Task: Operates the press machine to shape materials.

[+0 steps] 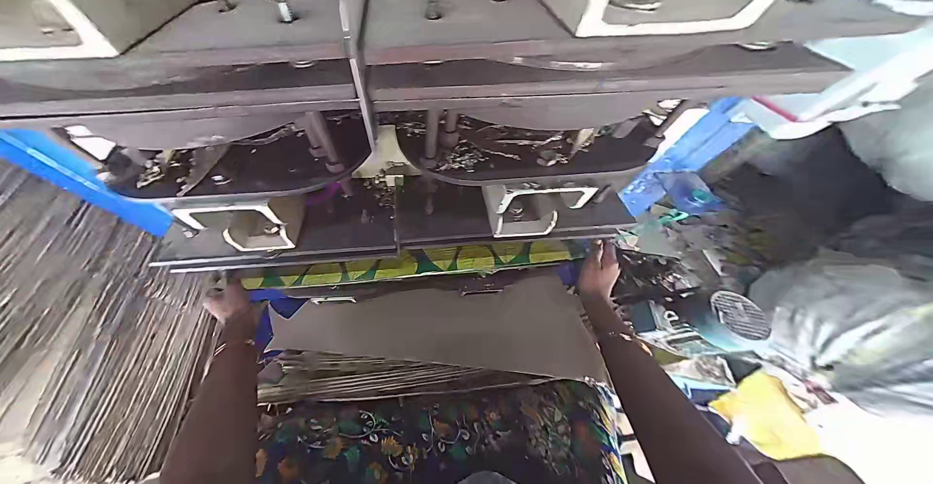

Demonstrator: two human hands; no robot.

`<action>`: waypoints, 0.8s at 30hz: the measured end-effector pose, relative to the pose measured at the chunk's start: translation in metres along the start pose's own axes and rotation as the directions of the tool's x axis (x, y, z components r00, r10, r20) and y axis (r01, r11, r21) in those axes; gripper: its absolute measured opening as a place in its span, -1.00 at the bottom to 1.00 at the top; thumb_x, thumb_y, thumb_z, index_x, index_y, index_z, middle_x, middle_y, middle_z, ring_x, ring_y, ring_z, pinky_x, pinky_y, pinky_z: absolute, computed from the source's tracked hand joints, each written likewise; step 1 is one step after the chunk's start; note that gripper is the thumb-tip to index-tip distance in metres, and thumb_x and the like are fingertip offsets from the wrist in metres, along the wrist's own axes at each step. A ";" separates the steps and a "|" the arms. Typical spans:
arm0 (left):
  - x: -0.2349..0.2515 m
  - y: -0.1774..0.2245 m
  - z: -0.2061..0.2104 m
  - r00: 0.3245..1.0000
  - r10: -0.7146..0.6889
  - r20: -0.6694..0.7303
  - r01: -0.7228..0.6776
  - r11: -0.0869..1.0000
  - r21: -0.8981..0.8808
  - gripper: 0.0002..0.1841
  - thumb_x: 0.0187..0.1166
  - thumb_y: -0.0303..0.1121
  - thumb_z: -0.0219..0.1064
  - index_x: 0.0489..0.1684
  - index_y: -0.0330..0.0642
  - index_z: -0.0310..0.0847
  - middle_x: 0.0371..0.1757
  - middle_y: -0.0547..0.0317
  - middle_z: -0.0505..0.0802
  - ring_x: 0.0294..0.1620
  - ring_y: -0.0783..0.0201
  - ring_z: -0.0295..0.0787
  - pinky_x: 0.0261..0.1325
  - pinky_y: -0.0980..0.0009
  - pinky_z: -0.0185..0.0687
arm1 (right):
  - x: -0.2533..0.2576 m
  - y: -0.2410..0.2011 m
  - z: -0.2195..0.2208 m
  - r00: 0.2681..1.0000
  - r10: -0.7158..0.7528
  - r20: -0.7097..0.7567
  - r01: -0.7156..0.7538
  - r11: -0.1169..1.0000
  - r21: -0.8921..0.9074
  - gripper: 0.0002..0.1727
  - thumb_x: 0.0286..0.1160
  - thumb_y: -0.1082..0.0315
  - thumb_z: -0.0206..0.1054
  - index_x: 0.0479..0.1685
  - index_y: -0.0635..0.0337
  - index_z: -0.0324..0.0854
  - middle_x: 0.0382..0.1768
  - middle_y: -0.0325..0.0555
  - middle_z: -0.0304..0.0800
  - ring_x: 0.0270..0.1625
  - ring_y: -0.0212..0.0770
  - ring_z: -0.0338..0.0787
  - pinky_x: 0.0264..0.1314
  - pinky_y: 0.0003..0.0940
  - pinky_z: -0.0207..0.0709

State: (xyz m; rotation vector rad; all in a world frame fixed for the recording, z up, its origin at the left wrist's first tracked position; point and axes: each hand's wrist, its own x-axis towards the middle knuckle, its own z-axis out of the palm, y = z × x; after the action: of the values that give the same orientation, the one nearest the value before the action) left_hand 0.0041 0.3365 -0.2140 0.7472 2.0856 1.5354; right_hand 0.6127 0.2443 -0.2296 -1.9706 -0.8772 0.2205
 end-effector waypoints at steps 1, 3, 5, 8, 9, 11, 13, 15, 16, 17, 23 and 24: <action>-0.002 0.002 0.001 1.000 -0.010 0.011 0.010 0.995 -0.095 -0.41 0.87 -0.08 0.04 0.60 -0.46 0.33 0.46 -0.31 0.65 0.45 0.04 0.64 0.53 0.09 0.53 | 0.010 -0.003 -0.015 0.996 -0.019 -0.083 0.021 1.000 0.023 -0.39 0.91 0.11 -0.17 0.56 0.48 0.41 0.37 0.52 0.63 0.51 0.35 0.59 0.62 0.25 0.28; -0.006 0.006 0.003 0.999 0.022 0.047 -0.004 0.937 -0.349 -0.40 0.91 -0.02 -0.13 0.57 -0.42 0.34 0.37 -0.16 0.70 0.29 0.20 0.70 0.38 0.19 0.64 | 0.037 -0.007 -0.054 0.964 -0.079 -0.256 0.088 0.996 0.025 -0.39 0.85 0.06 -0.11 0.58 0.40 0.37 0.38 0.40 0.63 0.49 0.30 0.59 0.57 0.25 0.33; -0.005 0.003 0.003 0.994 0.070 0.080 -0.013 0.826 -0.564 -0.36 0.92 0.07 -0.34 0.58 -0.30 0.28 0.32 0.00 0.71 0.22 0.28 0.74 0.27 0.23 0.71 | 0.061 -0.010 -0.095 0.963 -0.114 -0.243 0.099 0.992 -0.074 -0.41 0.77 0.12 0.01 0.69 0.25 0.23 0.51 0.28 0.55 0.56 0.35 0.50 0.54 0.34 0.34; -0.023 -0.010 -0.005 1.000 -0.029 0.004 0.027 0.823 -0.567 -0.29 0.87 0.20 -0.44 0.89 0.00 -0.10 0.74 0.01 0.42 0.61 0.14 0.51 0.54 0.06 0.56 | 0.074 -0.026 -0.125 0.995 -0.022 -0.102 -0.014 0.940 -0.341 -0.39 0.63 0.34 0.16 0.69 0.18 0.20 0.49 0.52 0.43 0.46 0.59 0.51 0.28 0.52 0.45; -0.038 -0.016 -0.004 0.995 -0.052 -0.081 0.004 0.862 -0.507 -0.31 0.89 0.16 -0.38 0.92 -0.01 -0.18 0.80 -0.03 0.34 0.69 0.12 0.42 0.60 0.03 0.48 | 0.077 -0.026 -0.127 0.998 -0.020 -0.063 -0.008 0.908 -0.420 -0.41 0.61 0.38 0.19 0.66 0.19 0.23 0.42 0.59 0.46 0.41 0.63 0.54 0.21 0.55 0.47; -0.087 -0.025 0.001 0.981 0.034 -0.189 -0.087 0.956 -0.280 -0.33 0.92 -0.05 -0.13 0.80 -0.45 -0.06 0.70 -0.35 0.38 0.66 0.02 0.41 0.67 0.16 0.37 | 0.081 -0.024 -0.125 0.997 -0.074 -0.015 0.055 0.853 -0.519 -0.44 0.55 0.47 0.22 0.58 0.27 0.30 0.27 0.63 0.56 0.36 0.67 0.55 0.18 0.57 0.44; -0.150 -0.038 0.003 0.970 0.230 0.077 -0.232 0.972 0.028 -0.41 0.82 -0.25 0.13 0.57 -0.68 0.24 0.50 -0.58 0.55 0.56 -0.20 0.51 0.67 0.07 0.35 | 0.087 -0.026 -0.122 0.994 -0.093 0.055 0.108 0.795 -0.597 -0.38 0.49 0.52 0.28 0.59 0.35 0.27 0.26 0.67 0.55 0.38 0.70 0.53 0.22 0.59 0.43; -0.202 -0.052 0.007 0.693 0.317 0.648 -0.516 0.845 0.139 -0.42 0.67 -0.21 0.29 0.46 -0.60 0.45 0.44 -0.48 0.64 0.55 -0.22 0.55 0.66 -0.03 0.39 | 0.096 -0.034 -0.124 0.994 -0.042 0.105 0.101 0.756 -0.646 -0.31 0.40 0.57 0.36 0.59 0.43 0.24 0.33 0.72 0.50 0.45 0.70 0.49 0.28 0.59 0.39; -0.219 -0.054 0.017 0.423 0.261 0.868 -0.702 0.700 0.132 -0.38 0.61 -0.03 0.34 0.48 -0.36 0.57 0.53 -0.26 0.66 0.66 -0.14 0.47 0.75 -0.05 0.27 | 0.100 -0.040 -0.128 0.993 -0.007 0.119 0.083 0.755 -0.651 -0.28 0.38 0.56 0.37 0.62 0.44 0.21 0.35 0.74 0.46 0.43 0.71 0.49 0.25 0.59 0.41; -0.234 -0.051 0.030 0.181 0.134 0.974 -0.831 0.550 0.079 -0.27 0.55 0.17 0.33 0.61 -0.13 0.53 0.67 -0.05 0.57 0.78 -0.06 0.30 0.82 -0.09 0.09 | 0.099 -0.044 -0.132 0.991 0.026 0.127 0.062 0.768 -0.637 -0.26 0.41 0.52 0.35 0.66 0.42 0.18 0.37 0.77 0.41 0.41 0.73 0.49 0.22 0.60 0.42; -0.273 -0.049 0.073 0.038 -0.191 0.981 -0.936 0.338 0.102 -0.27 0.66 -0.36 0.29 0.87 -0.13 0.12 0.85 -0.06 0.29 0.88 -0.02 0.12 0.85 -0.12 -0.04 | 0.004 -0.013 -0.143 0.997 -0.022 0.078 0.047 0.939 -0.340 -0.36 0.59 0.38 0.26 0.68 0.29 0.22 0.40 0.59 0.52 0.36 0.64 0.58 0.24 0.62 0.42; -0.275 -0.042 0.072 0.050 -0.178 0.983 -0.936 0.335 0.108 -0.32 0.65 -0.39 0.29 0.83 -0.14 0.22 0.80 -0.06 0.39 0.82 -0.03 0.26 0.81 -0.08 0.10 | -0.019 -0.005 -0.146 0.991 0.002 0.136 0.047 0.934 -0.355 -0.41 0.62 0.42 0.26 0.64 0.35 0.28 0.38 0.61 0.54 0.37 0.62 0.59 0.30 0.58 0.41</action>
State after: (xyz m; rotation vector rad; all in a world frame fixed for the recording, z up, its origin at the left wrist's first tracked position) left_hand 0.2504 0.1987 -0.2655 2.2838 1.2265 -0.3487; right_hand 0.6662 0.1336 -0.1493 -2.3024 -1.0884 0.1912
